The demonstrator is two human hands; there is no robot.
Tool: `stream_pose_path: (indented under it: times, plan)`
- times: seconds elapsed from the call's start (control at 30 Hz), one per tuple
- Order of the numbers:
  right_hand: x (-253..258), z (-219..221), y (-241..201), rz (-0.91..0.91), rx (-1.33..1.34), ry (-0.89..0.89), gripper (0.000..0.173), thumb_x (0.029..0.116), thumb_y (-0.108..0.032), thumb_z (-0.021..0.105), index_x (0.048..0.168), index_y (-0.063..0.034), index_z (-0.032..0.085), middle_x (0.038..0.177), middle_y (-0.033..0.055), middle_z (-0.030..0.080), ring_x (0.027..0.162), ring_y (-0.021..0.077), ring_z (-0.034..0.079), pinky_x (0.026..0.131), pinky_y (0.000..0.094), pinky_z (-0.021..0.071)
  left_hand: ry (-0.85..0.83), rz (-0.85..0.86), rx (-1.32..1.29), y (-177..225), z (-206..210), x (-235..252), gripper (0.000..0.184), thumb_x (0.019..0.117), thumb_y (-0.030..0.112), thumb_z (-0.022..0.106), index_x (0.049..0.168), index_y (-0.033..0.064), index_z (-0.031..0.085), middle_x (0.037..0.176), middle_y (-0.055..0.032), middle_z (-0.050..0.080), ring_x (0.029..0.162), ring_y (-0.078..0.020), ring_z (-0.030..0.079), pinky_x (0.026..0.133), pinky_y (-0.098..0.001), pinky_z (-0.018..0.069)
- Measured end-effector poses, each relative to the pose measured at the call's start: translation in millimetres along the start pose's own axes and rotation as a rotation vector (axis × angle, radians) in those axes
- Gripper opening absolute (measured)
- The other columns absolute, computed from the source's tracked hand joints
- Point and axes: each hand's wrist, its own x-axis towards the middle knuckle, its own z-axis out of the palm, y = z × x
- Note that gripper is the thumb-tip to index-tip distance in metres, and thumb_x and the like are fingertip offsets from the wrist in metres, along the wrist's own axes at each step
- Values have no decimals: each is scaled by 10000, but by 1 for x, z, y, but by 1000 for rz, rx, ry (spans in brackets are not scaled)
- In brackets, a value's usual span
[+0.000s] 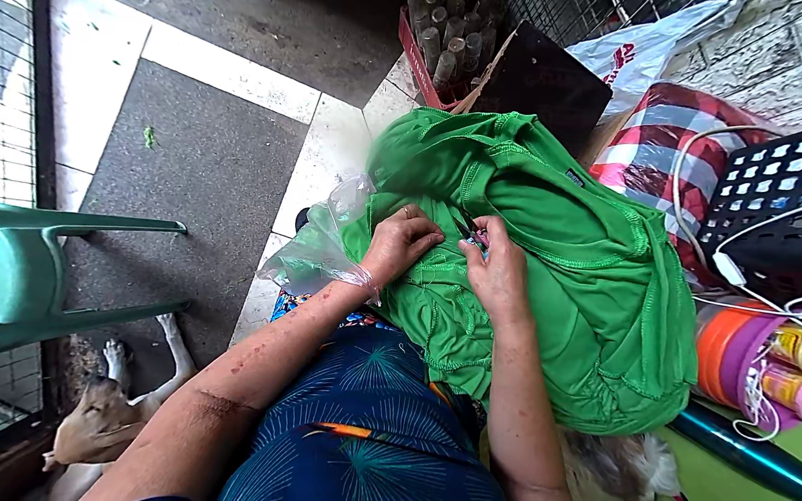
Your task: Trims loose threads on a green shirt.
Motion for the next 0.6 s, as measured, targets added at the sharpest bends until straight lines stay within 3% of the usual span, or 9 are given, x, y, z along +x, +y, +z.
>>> stream_pose_path:
  times: [0.13, 0.3, 0.37, 0.5, 0.6]
  plan:
    - [-1, -1, 2, -18, 11, 3, 302, 988, -83, 659, 1265, 25, 607, 982, 235, 693, 855, 401, 688, 719, 577, 532, -134, -45, 94, 7, -3, 4, 215, 1010, 110, 559, 949, -46, 695, 994, -215, 664, 902, -338, 680, 773, -473, 543]
    - [-6, -9, -8, -2, -74, -92, 256, 945, -54, 708, 1190, 10, 674, 1067, 246, 695, 967, 432, 685, 782, 620, 522, -214, -209, -60, 0, -13, 7, 286, 1078, 158, 444, 1026, -44, 639, 942, -150, 663, 880, -232, 654, 838, -433, 523]
    - [-6, -10, -13, 11, -121, -124, 257, 944, -57, 711, 1191, 5, 680, 1078, 253, 688, 963, 444, 682, 769, 625, 516, -218, -221, -91, -1, -13, 7, 273, 1069, 161, 466, 1034, -38, 649, 960, -144, 661, 887, -220, 649, 845, -427, 519]
    - [-4, -8, -6, 18, -24, -72, 260, 968, -61, 682, 1212, 24, 649, 1054, 248, 692, 954, 421, 688, 792, 601, 530, -139, -130, -121, -6, -8, 3, 193, 992, 167, 628, 1018, 11, 738, 1001, -114, 677, 902, -155, 643, 848, -340, 519]
    - [-6, -7, 1, -16, 28, -32, 269, 957, -53, 695, 1208, 33, 650, 1051, 239, 697, 949, 393, 690, 799, 578, 538, -111, -62, -54, -2, -5, 2, 161, 967, 138, 662, 966, 1, 747, 992, -146, 687, 905, -199, 660, 846, -351, 529]
